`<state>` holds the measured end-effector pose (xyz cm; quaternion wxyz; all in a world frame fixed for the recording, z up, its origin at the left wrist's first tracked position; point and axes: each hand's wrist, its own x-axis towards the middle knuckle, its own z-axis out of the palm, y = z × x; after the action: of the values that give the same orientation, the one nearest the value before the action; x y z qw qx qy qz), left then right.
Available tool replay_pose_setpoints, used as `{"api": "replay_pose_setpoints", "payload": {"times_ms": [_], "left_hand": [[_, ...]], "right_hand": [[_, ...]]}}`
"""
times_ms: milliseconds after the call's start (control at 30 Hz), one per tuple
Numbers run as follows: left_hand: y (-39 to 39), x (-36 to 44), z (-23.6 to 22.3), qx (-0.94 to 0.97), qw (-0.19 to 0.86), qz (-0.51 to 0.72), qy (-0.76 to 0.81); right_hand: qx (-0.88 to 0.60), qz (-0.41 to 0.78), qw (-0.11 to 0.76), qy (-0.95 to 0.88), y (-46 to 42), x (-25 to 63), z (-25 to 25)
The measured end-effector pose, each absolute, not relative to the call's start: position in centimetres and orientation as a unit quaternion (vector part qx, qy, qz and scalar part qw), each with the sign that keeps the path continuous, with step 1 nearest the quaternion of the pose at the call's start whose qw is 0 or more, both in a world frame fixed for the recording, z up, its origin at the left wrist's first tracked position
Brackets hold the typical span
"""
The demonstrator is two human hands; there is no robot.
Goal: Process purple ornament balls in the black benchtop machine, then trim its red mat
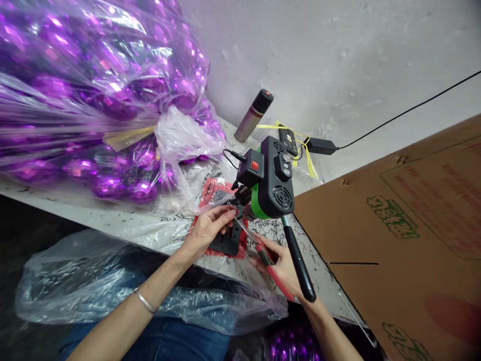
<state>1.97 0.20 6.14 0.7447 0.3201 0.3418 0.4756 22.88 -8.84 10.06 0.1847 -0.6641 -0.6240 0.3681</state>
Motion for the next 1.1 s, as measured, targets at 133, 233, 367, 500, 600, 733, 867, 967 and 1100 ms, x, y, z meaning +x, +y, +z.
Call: {"api": "replay_pose_setpoints", "payload": {"times_ms": [133,233,367,500,600,733,867,967,1100], "left_hand": [[0.4,1.9,6.2,0.327,0.745,0.465,0.347],[-0.2,1.7,5.6,0.324,0.752,0.462,0.34],[-0.9,1.7,5.0,0.32,0.752,0.468,0.337],[-1.0,1.7,4.9,0.316,0.752,0.471,0.335],[-0.9,1.5,5.0,0.33,0.752,0.467,0.328],[-0.6,1.2,5.0,0.345,0.756,0.459,0.315],[-0.3,1.0,5.5,0.353,0.761,0.46,0.292],[0.0,0.8,5.9,0.366,0.749,0.468,0.295],[0.2,0.7,6.2,0.388,0.73,0.466,0.315]], "right_hand": [[-0.676,0.339,0.199,-0.624,-10.3,22.0,9.3],[-0.683,0.161,0.182,-0.689,-9.3,23.2,10.0],[-0.623,-0.073,0.113,-0.77,-7.2,25.1,12.2],[-0.599,-0.076,0.097,-0.791,-6.7,25.2,13.1],[-0.624,0.035,0.116,-0.772,-7.3,24.9,11.9],[-0.634,0.167,0.15,-0.74,-7.9,25.3,9.7],[-0.635,0.241,0.166,-0.715,-7.6,25.8,9.1],[-0.647,0.343,0.173,-0.659,-7.3,25.4,10.3],[-0.668,0.414,0.17,-0.594,-6.9,24.2,12.9]]}}
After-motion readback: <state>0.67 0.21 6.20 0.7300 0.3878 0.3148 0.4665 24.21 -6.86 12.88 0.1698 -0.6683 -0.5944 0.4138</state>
